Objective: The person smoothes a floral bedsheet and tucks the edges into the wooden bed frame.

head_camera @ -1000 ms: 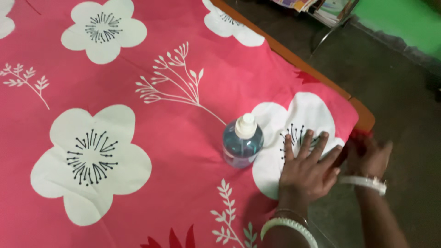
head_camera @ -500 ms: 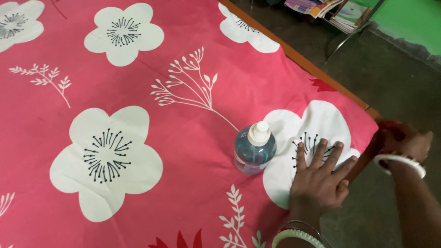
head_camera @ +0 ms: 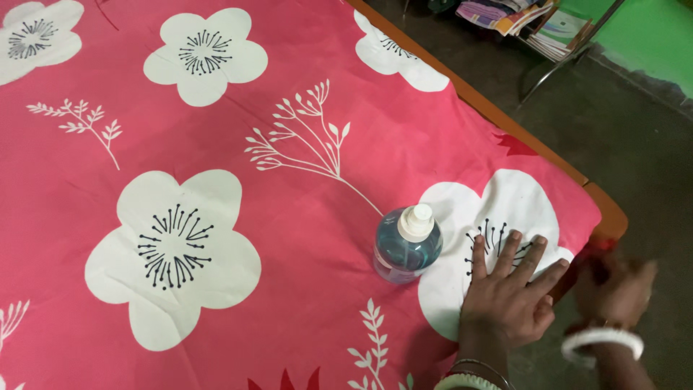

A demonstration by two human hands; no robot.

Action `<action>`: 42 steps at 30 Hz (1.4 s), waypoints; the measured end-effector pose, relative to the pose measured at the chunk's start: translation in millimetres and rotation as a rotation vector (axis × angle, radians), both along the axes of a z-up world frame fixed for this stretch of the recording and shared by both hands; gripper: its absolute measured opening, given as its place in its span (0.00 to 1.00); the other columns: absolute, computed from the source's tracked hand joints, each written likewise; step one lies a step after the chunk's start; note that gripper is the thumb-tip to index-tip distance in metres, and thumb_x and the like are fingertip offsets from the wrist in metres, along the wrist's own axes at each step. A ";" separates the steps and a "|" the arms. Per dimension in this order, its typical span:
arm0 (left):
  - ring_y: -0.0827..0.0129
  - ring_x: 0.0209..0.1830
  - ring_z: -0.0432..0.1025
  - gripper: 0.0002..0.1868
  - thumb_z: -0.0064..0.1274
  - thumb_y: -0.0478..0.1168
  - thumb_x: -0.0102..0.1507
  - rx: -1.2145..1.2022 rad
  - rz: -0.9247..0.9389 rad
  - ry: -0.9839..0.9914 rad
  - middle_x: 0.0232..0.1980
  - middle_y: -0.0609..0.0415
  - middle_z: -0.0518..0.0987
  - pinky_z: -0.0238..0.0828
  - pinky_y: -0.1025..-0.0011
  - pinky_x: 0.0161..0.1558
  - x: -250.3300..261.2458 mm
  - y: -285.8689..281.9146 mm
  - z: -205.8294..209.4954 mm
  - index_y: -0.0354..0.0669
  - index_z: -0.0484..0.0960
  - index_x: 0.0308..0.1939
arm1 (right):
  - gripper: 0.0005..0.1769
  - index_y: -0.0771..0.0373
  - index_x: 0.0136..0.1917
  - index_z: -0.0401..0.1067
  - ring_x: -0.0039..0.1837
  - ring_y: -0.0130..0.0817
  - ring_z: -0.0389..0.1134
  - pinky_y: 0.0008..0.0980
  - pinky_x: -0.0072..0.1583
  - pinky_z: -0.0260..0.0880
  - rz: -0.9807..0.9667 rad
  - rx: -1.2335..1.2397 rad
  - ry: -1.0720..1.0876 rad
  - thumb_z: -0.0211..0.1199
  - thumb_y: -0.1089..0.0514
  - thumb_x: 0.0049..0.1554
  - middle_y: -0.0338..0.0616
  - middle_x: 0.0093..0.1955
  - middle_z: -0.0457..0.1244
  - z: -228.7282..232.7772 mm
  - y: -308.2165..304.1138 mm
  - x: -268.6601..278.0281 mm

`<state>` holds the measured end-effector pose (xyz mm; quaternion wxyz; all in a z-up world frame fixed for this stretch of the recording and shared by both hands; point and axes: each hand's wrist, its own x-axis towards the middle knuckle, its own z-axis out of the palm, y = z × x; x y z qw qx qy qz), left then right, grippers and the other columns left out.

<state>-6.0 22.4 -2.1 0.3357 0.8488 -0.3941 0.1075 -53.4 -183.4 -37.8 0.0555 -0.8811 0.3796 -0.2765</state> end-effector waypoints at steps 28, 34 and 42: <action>0.51 0.84 0.61 0.30 0.52 0.49 0.62 -0.194 0.058 -0.036 0.78 0.53 0.70 0.39 0.30 0.81 -3.7 -1.0 -3.9 0.65 0.77 0.71 | 0.17 0.44 0.66 0.79 0.59 0.53 0.72 0.48 0.60 0.73 0.139 -0.085 0.514 0.64 0.45 0.64 0.51 0.63 0.67 38.3 -125.1 168.2; 0.55 0.83 0.62 0.27 0.52 0.47 0.65 -0.263 0.076 -0.043 0.79 0.55 0.71 0.40 0.34 0.83 -7.2 3.1 -3.4 0.63 0.77 0.70 | 0.12 0.48 0.61 0.81 0.60 0.51 0.72 0.47 0.64 0.71 0.245 -0.032 0.397 0.67 0.49 0.65 0.52 0.60 0.68 35.5 -138.6 131.2; 0.54 0.79 0.64 0.25 0.54 0.45 0.63 -0.317 0.055 -0.028 0.75 0.53 0.74 0.44 0.34 0.83 -4.2 9.3 5.6 0.59 0.80 0.66 | 0.14 0.54 0.61 0.80 0.59 0.51 0.70 0.50 0.58 0.72 -0.064 0.088 0.062 0.72 0.49 0.65 0.54 0.65 0.64 -11.8 -81.7 13.0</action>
